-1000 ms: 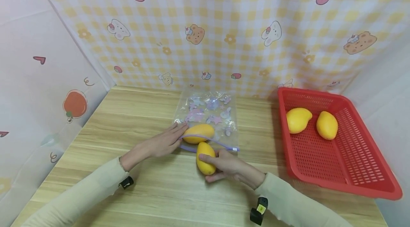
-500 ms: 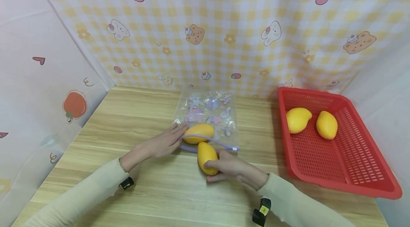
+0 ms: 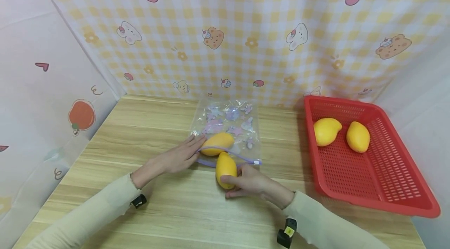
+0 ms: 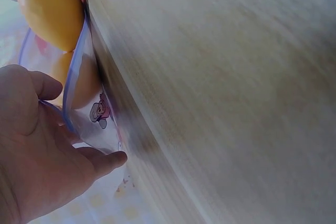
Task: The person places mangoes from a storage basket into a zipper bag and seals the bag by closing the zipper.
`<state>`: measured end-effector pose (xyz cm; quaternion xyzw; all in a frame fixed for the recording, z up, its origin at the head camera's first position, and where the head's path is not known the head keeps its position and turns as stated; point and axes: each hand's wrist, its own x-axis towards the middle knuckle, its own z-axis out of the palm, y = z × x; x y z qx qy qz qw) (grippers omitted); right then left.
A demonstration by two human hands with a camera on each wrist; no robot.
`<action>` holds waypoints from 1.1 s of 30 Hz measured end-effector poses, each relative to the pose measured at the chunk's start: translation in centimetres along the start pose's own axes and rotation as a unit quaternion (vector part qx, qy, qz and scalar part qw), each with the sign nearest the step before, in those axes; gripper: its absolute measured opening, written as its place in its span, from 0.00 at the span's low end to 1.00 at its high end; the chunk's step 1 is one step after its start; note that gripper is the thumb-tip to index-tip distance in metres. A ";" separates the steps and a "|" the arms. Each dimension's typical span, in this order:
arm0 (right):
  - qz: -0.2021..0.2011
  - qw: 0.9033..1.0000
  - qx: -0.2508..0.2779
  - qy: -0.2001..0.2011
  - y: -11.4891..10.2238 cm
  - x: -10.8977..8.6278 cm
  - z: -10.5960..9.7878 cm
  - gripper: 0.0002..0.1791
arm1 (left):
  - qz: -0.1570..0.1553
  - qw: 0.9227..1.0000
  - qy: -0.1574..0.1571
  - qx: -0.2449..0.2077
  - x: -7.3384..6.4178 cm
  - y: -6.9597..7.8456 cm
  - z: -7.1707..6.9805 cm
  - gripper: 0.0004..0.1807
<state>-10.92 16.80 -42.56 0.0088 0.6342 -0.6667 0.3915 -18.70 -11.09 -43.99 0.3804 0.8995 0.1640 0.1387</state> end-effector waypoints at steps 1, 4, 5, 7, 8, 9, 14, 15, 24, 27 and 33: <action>0.002 1.000 -0.007 0.004 0.0 0.1 0.0 0.21 | 0.000 1.000 0.001 0.000 0.0 0.0 0.0 0.32; 0.005 1.000 -0.016 0.017 0.1 0.4 0.0 0.22 | 0.000 1.000 0.002 -0.002 0.0 -0.1 0.1 0.32; 0.007 1.000 -0.018 0.022 0.1 0.5 0.0 0.23 | 0.000 1.000 0.002 -0.002 0.0 -0.1 0.1 0.32; 0.008 0.999 -0.021 0.031 0.2 0.7 -0.1 0.23 | 0.003 1.000 0.004 -0.002 0.0 -0.1 0.1 0.32; 0.008 0.999 -0.023 0.034 0.2 0.8 -0.2 0.23 | 0.005 1.000 0.004 -0.001 0.0 -0.1 0.1 0.32; 0.008 0.999 -0.025 0.036 0.2 0.9 -0.2 0.23 | 0.006 1.000 0.005 0.000 0.0 -0.1 0.1 0.32; 0.012 0.998 -0.042 0.037 0.3 1.2 -0.3 0.24 | 0.008 1.000 0.003 0.003 -0.1 -0.1 0.0 0.32; 0.012 0.998 -0.046 0.037 0.3 1.2 -0.3 0.24 | 0.008 1.000 0.003 0.002 0.0 -0.1 0.0 0.32; 0.006 0.996 -0.078 0.043 0.5 0.9 -0.6 0.26 | 0.007 1.000 0.002 -0.003 0.0 -0.1 0.1 0.32; 0.001 0.995 -0.088 0.045 0.5 0.8 -0.8 0.26 | 0.009 1.000 0.000 -0.002 0.1 -0.1 0.1 0.32; 0.000 0.993 -0.104 0.051 0.5 0.5 -0.9 0.25 | 0.008 1.000 -0.003 0.001 0.1 -0.1 0.1 0.32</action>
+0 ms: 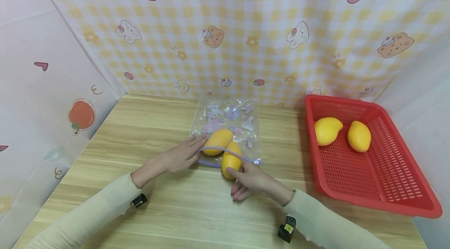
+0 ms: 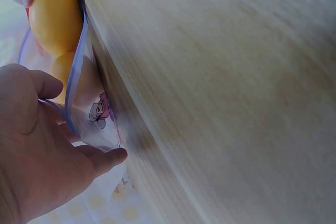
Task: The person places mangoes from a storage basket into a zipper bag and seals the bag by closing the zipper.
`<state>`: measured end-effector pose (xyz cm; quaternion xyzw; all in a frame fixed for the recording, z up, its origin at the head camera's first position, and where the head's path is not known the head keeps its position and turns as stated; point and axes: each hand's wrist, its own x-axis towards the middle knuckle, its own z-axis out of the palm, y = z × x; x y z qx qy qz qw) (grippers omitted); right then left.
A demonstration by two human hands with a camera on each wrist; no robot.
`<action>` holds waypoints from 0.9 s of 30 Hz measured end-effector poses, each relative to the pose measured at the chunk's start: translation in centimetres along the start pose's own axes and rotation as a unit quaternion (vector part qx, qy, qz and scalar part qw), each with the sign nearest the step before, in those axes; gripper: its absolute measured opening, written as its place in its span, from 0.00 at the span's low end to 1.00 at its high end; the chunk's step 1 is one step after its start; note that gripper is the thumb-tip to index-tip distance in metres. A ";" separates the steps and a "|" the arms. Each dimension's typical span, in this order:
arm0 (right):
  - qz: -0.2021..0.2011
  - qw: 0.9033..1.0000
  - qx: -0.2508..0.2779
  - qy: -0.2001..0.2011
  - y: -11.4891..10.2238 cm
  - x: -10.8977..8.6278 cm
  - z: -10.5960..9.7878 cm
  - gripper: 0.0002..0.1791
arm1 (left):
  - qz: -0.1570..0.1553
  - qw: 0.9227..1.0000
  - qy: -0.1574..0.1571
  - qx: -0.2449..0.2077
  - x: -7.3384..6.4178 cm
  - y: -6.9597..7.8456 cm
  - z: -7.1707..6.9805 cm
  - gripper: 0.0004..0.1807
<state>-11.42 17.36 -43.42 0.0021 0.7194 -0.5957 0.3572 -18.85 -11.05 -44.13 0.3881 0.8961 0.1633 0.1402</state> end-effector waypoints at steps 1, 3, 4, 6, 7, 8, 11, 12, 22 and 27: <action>0.000 1.000 -0.002 0.003 0.0 -0.1 0.0 0.24 | 0.000 1.000 -0.001 0.000 0.0 0.0 0.0 0.32; -0.004 1.000 -0.011 0.008 -0.1 -0.2 0.0 0.24 | 0.002 1.000 -0.001 0.002 0.0 0.0 0.0 0.32; -0.006 1.000 -0.015 0.009 -0.2 -0.3 0.0 0.23 | 0.002 1.000 -0.001 0.002 0.0 0.0 0.0 0.32; -0.010 0.999 -0.027 0.014 -0.2 -0.4 0.0 0.23 | 0.003 1.000 -0.001 0.003 0.0 0.0 -0.1 0.32; -0.014 0.999 -0.035 0.015 -0.2 -0.5 0.0 0.23 | 0.003 1.000 -0.001 0.004 0.0 0.0 -0.1 0.32; -0.018 0.999 -0.043 0.016 -0.1 -0.6 0.0 0.22 | 0.004 1.000 0.000 0.003 0.0 0.0 -0.1 0.32; -0.025 0.998 -0.060 0.023 0.0 -0.8 0.1 0.22 | 0.002 1.000 -0.001 0.004 0.0 0.0 -0.1 0.32; -0.028 0.997 -0.066 0.025 0.0 -0.9 0.1 0.22 | 0.001 1.000 -0.001 0.004 0.0 0.0 -0.1 0.32; -0.039 0.994 -0.095 0.039 -0.2 -1.0 0.6 0.19 | -0.001 1.000 0.002 0.003 0.1 0.1 0.0 0.32; -0.063 0.991 -0.120 0.020 0.0 -0.4 0.7 0.22 | -0.006 1.000 0.001 -0.002 0.1 0.1 -0.1 0.33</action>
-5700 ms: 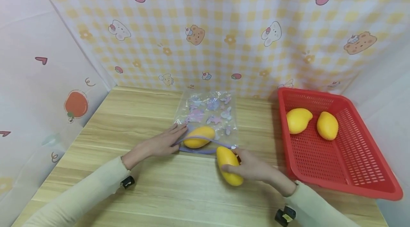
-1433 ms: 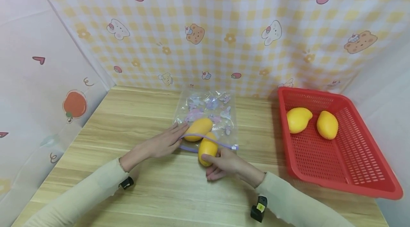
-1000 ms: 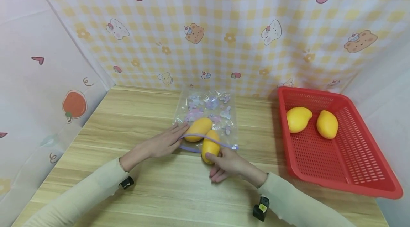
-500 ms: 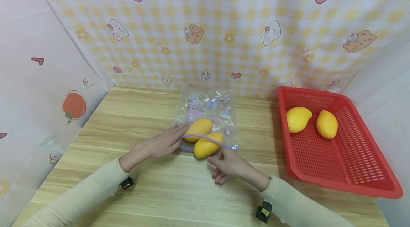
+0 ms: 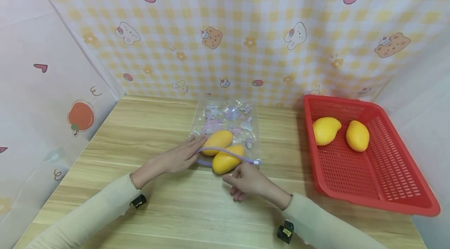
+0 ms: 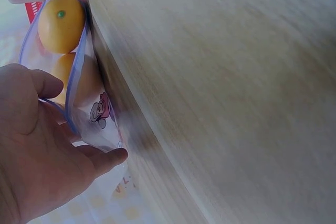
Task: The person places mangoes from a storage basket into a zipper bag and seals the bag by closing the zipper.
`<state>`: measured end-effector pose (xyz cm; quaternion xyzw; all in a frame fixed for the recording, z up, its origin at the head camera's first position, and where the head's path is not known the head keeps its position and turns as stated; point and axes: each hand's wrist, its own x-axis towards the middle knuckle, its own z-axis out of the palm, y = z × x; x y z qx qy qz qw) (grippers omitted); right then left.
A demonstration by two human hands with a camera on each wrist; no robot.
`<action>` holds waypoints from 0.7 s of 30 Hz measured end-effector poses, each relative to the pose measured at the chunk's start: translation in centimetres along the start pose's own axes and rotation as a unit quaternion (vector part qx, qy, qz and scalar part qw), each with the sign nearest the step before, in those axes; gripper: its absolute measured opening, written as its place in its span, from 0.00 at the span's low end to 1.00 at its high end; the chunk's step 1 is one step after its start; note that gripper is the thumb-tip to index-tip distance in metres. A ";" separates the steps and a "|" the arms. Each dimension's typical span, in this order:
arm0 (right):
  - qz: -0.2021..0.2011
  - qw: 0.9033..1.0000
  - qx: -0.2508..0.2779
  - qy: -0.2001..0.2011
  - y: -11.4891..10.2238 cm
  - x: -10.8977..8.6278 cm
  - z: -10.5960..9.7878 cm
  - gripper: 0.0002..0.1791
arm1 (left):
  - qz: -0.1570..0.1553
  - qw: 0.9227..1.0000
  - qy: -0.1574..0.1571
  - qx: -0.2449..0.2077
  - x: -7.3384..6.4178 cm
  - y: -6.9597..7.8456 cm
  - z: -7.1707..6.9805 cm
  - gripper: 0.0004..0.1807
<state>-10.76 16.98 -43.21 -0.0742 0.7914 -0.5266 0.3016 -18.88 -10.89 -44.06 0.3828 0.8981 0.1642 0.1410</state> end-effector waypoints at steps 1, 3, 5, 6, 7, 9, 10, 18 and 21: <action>-0.009 1.000 -0.006 -0.005 0.1 0.1 0.0 0.23 | -0.001 1.000 -0.001 -0.002 0.0 0.0 0.0 0.33; -0.024 0.999 -0.020 -0.012 0.3 0.4 0.2 0.24 | -0.003 1.000 0.001 -0.005 0.0 0.0 0.0 0.33; -0.037 0.999 -0.036 -0.014 0.4 0.7 0.3 0.24 | -0.002 1.000 0.003 -0.008 0.0 -0.1 0.1 0.33; -0.041 0.998 -0.044 -0.014 0.4 0.8 0.3 0.24 | -0.001 1.000 0.004 -0.009 0.0 -0.1 0.1 0.33; -0.043 0.998 -0.049 -0.013 0.4 0.9 0.4 0.25 | -0.002 1.000 0.004 -0.010 0.0 -0.1 0.2 0.33; -0.039 0.998 -0.050 -0.016 0.3 1.1 0.5 0.25 | -0.005 1.000 0.004 -0.013 -0.1 0.0 0.1 0.33; -0.034 0.998 -0.049 -0.018 0.3 1.2 0.6 0.26 | -0.006 1.000 0.003 -0.013 -0.1 0.0 0.1 0.33; -0.004 0.999 -0.027 -0.027 0.1 1.7 1.4 0.29 | -0.006 1.000 0.007 -0.018 0.0 -0.1 0.1 0.35; 0.007 0.999 0.008 -0.049 0.2 2.0 1.6 0.31 | -0.005 1.000 0.011 -0.019 0.0 -0.1 0.1 0.36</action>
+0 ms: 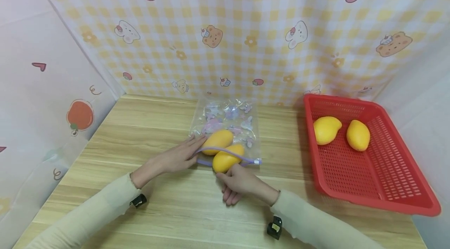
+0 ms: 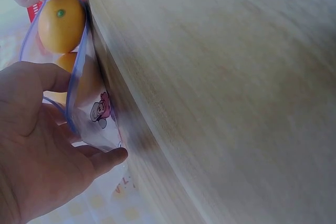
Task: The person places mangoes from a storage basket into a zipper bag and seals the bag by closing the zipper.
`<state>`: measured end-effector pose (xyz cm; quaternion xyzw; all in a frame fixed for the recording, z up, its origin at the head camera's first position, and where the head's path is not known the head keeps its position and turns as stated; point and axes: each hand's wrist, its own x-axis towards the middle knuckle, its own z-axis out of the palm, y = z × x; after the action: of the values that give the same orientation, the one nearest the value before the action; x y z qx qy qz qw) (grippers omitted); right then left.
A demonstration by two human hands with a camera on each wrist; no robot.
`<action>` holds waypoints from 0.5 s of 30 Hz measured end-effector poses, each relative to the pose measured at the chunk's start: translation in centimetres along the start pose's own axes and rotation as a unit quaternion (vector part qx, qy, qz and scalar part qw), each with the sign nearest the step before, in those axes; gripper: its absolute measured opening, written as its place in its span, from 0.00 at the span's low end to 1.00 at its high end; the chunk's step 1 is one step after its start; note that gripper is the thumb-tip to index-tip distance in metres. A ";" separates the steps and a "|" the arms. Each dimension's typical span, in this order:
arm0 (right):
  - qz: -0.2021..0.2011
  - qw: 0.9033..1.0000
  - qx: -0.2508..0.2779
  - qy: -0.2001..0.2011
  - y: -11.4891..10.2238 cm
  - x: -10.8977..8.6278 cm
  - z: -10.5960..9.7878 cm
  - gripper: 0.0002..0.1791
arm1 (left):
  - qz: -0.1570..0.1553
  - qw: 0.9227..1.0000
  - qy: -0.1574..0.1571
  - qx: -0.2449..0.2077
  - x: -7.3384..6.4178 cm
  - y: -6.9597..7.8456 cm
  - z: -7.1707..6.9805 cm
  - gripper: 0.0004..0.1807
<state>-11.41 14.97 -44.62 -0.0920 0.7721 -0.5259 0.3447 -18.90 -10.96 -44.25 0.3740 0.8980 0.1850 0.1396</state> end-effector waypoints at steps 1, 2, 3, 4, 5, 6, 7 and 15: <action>0.006 1.000 0.015 -0.007 0.0 0.1 0.0 0.31 | 0.000 1.000 0.001 -0.001 0.0 0.0 0.0 0.36; 0.014 0.999 0.033 -0.015 0.1 0.2 0.0 0.32 | 0.000 1.000 0.002 -0.002 -0.1 0.0 0.0 0.36; 0.023 0.998 0.051 -0.021 0.1 0.3 0.0 0.33 | 0.001 1.000 0.002 -0.002 -0.1 0.0 -0.1 0.36; 0.031 0.997 0.068 -0.027 0.1 0.3 0.1 0.33 | 0.001 1.000 0.002 -0.003 -0.1 0.0 -0.1 0.36; 0.039 0.995 0.082 -0.030 0.1 0.4 0.1 0.33 | 0.001 1.000 0.002 -0.004 -0.1 0.0 -0.1 0.36; 0.046 0.994 0.098 -0.034 0.1 0.4 0.2 0.34 | 0.002 1.000 0.002 -0.005 -0.1 0.0 -0.1 0.36; 0.053 0.992 0.112 -0.036 0.1 0.4 0.3 0.34 | 0.002 1.000 0.002 -0.006 -0.1 0.0 -0.1 0.36; 0.073 0.980 0.178 -0.043 0.4 0.4 0.9 0.38 | -0.002 1.000 -0.001 -0.011 -0.2 -0.1 -0.1 0.36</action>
<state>-11.02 14.26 -45.38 0.0051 0.6550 -0.6240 0.4261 -18.88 -11.14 -44.16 0.3705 0.8968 0.1937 0.1449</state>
